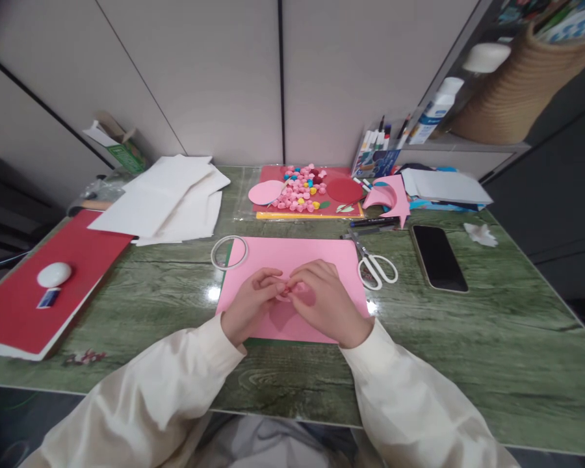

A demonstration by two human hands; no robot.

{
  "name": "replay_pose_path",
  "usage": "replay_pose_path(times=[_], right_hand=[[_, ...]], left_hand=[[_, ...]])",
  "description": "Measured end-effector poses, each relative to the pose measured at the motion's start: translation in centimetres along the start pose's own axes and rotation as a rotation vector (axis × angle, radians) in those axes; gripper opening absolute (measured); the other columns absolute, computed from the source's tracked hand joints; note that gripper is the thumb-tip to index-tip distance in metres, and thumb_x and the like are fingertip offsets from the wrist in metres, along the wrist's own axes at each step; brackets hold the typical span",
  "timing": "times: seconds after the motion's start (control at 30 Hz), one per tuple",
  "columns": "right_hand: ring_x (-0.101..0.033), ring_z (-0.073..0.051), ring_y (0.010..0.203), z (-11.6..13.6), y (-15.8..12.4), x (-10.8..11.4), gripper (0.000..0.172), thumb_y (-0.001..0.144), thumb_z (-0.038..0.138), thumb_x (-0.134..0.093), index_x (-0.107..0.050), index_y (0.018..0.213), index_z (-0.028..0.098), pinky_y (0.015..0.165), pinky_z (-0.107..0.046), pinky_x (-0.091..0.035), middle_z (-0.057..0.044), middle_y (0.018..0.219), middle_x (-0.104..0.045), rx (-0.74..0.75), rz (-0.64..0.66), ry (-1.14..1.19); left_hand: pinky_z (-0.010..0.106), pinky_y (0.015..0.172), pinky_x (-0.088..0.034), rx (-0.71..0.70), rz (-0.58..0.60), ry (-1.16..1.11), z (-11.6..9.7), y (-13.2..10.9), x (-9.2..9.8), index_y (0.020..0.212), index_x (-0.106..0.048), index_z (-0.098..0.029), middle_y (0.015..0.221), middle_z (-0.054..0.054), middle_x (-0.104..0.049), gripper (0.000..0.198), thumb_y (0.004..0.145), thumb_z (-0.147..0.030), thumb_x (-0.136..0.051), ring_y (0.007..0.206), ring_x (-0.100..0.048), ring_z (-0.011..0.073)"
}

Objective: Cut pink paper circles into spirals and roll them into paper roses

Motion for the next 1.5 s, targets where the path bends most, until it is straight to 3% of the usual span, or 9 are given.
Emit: replay_pose_path(times=[0.17, 0.4, 0.73, 0.9, 1.1, 1.27, 1.5], right_hand=[[-0.055, -0.021, 0.09, -0.2, 0.1, 0.1, 0.012, 0.078, 0.017, -0.06, -0.062, 0.087, 0.024, 0.082, -0.039, -0.042, -0.004, 0.089, -0.064, -0.018, 0.0, 0.071], [-0.055, -0.021, 0.093, -0.4, 0.1, -0.3, 0.017, 0.078, 0.02, -0.061, -0.065, 0.093, 0.026, 0.083, -0.039, -0.044, -0.004, 0.096, -0.063, -0.006, 0.049, 0.099], [-0.054, -0.021, 0.09, 0.2, 0.0, -0.3, 0.009, 0.078, 0.019, -0.058, -0.059, 0.085, 0.023, 0.082, -0.04, -0.039, -0.004, 0.092, -0.064, 0.034, -0.006, -0.065], [-0.054, -0.022, 0.088, 0.3, -0.2, -0.2, 0.005, 0.077, 0.019, -0.056, -0.057, 0.081, 0.023, 0.081, -0.04, -0.038, -0.004, 0.089, -0.063, 0.026, -0.062, -0.115], [-0.054, -0.022, 0.089, 0.3, -0.1, -0.2, 0.009, 0.077, 0.018, -0.058, -0.058, 0.085, 0.023, 0.082, -0.04, -0.039, -0.004, 0.09, -0.063, 0.021, -0.027, -0.066], [-0.054, -0.022, 0.091, 0.0, 0.1, -0.1, 0.015, 0.077, 0.016, -0.058, -0.06, 0.09, 0.024, 0.083, -0.04, -0.041, -0.004, 0.092, -0.063, -0.012, -0.007, 0.012], [-0.055, -0.021, 0.091, 0.1, 0.0, -0.4, 0.018, 0.076, 0.021, -0.062, -0.064, 0.092, 0.027, 0.081, -0.038, -0.044, -0.004, 0.093, -0.063, 0.021, -0.001, 0.046]], left_hand=[[0.028, 0.066, -0.049, -0.021, 0.064, 0.08, -0.5, 0.2, -0.3, 0.091, -0.054, -0.014, 0.067, 0.0, -0.065, 0.033, 0.064, -0.018, -0.073, 0.061, -0.062, 0.012], [0.033, 0.071, -0.051, -0.003, 0.177, 0.163, -0.6, 0.3, -1.0, 0.096, -0.055, -0.014, 0.08, 0.004, -0.068, 0.037, 0.064, -0.019, -0.073, 0.068, -0.066, 0.0159], [0.026, 0.072, -0.046, 0.011, 0.028, 0.018, 0.3, 0.0, -0.1, 0.093, -0.056, -0.015, 0.08, 0.004, -0.07, 0.036, 0.062, -0.017, -0.074, 0.073, -0.064, 0.0127], [0.029, 0.078, -0.045, 0.033, 0.01, -0.053, 0.6, -0.1, -0.2, 0.094, -0.055, -0.015, 0.084, 0.006, -0.071, 0.039, 0.06, -0.016, -0.075, 0.081, -0.064, 0.0151], [0.026, 0.073, -0.045, 0.028, -0.008, -0.037, 0.1, -0.1, 0.0, 0.092, -0.056, -0.014, 0.076, 0.003, -0.07, 0.039, 0.058, -0.015, -0.076, 0.074, -0.064, 0.0137], [0.026, 0.067, -0.047, 0.028, 0.03, 0.037, -0.4, 0.1, -0.1, 0.094, -0.054, -0.013, 0.073, 0.003, -0.069, 0.036, 0.063, -0.014, -0.073, 0.065, -0.064, 0.0121], [0.029, 0.067, -0.049, 0.034, 0.194, 0.147, -0.4, 0.4, -0.8, 0.095, -0.056, -0.014, 0.081, 0.005, -0.07, 0.039, 0.061, -0.017, -0.075, 0.065, -0.065, 0.0142]])
Point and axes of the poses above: each hand's wrist, its own y-axis towards the middle knuckle, its own x-axis out of the back of the hand, z = x × y, the point moved 10 cm from there along y, towards the middle knuckle
